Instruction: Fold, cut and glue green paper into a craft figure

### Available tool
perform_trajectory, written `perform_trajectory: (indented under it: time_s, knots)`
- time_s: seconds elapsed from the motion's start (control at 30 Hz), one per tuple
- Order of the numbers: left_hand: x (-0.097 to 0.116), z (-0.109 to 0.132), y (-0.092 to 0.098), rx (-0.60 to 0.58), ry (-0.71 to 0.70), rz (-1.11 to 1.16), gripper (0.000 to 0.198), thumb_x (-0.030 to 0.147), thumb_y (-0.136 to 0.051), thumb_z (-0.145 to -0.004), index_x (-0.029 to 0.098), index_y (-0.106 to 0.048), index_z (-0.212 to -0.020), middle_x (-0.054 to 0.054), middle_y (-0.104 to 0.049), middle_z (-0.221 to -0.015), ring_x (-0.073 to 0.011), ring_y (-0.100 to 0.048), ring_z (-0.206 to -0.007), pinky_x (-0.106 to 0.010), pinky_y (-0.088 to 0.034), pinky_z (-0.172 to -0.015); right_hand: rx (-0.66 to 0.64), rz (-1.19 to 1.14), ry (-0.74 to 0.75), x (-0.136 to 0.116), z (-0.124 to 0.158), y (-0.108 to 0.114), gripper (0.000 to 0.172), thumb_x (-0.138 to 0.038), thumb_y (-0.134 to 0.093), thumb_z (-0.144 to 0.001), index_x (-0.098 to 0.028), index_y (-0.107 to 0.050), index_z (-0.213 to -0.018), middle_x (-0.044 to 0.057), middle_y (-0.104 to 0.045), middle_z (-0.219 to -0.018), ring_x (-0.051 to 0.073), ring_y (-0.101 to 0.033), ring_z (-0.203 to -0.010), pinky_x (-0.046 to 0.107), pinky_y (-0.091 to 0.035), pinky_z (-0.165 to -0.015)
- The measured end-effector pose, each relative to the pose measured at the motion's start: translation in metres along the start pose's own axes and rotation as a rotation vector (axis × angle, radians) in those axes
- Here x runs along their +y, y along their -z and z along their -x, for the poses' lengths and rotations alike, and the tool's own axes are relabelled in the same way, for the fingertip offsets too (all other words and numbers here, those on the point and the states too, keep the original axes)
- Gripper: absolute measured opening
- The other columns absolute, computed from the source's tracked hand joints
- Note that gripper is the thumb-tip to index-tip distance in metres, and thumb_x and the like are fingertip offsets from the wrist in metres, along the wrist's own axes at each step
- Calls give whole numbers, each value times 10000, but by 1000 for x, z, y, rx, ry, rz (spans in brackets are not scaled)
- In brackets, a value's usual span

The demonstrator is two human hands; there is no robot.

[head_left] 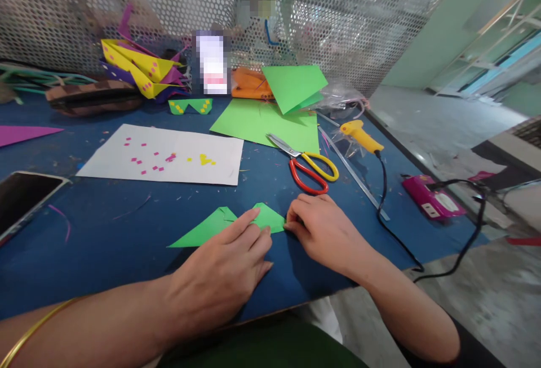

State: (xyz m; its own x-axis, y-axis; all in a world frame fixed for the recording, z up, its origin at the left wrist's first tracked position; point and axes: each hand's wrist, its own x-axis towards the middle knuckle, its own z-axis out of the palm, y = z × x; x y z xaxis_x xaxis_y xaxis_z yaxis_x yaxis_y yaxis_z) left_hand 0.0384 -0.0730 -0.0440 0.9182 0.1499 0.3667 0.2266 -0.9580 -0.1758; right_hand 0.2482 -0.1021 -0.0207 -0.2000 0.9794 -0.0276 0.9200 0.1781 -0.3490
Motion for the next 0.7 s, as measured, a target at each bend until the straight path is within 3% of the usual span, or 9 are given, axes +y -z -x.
perform_trajectory:
  time_s: [0.13, 0.3, 0.5, 0.7]
  knots:
    - [2, 3, 0, -13, -23, -21, 247, 272, -524, -947, 132, -722, -900, -113, -684, -1014, -273, -572, -980, -489, -149, -1183, -32, 6, 22, -1, -1, 3, 123, -110, -600, -869, -157, -563, -762, 13, -605, -792, 170, -537, -771, 336, -335, -740]
    - [2, 0, 1, -42, -25, -67, 369, 269, -455, -985, 62, -650, -1220, -70, -681, -930, -244, -572, -916, -481, -101, -1205, 24, -57, 30, 3, 2, -1, 145, -106, -634, -858, -166, -551, -755, -5, -586, -775, 156, -519, -753, 325, -335, -743]
    - [1, -4, 1, -46, -18, -39, 360, 257, -428, -994, 78, -691, -1164, -52, -656, -849, -236, -555, -879, -483, -66, -1211, 128, -270, 2, 11, 7, -9, 153, -139, -677, -851, -183, -578, -742, -33, -571, -750, 133, -535, -725, 317, -356, -766]
    - [1, -4, 0, -47, 13, -29, 385, 259, -441, -992, 51, -635, -1251, -45, -646, -849, -228, -537, -856, -481, -68, -1213, 188, -255, -99, 6, 12, -13, 177, -193, -667, -872, -194, -575, -721, -32, -598, -754, 152, -544, -740, 352, -350, -789]
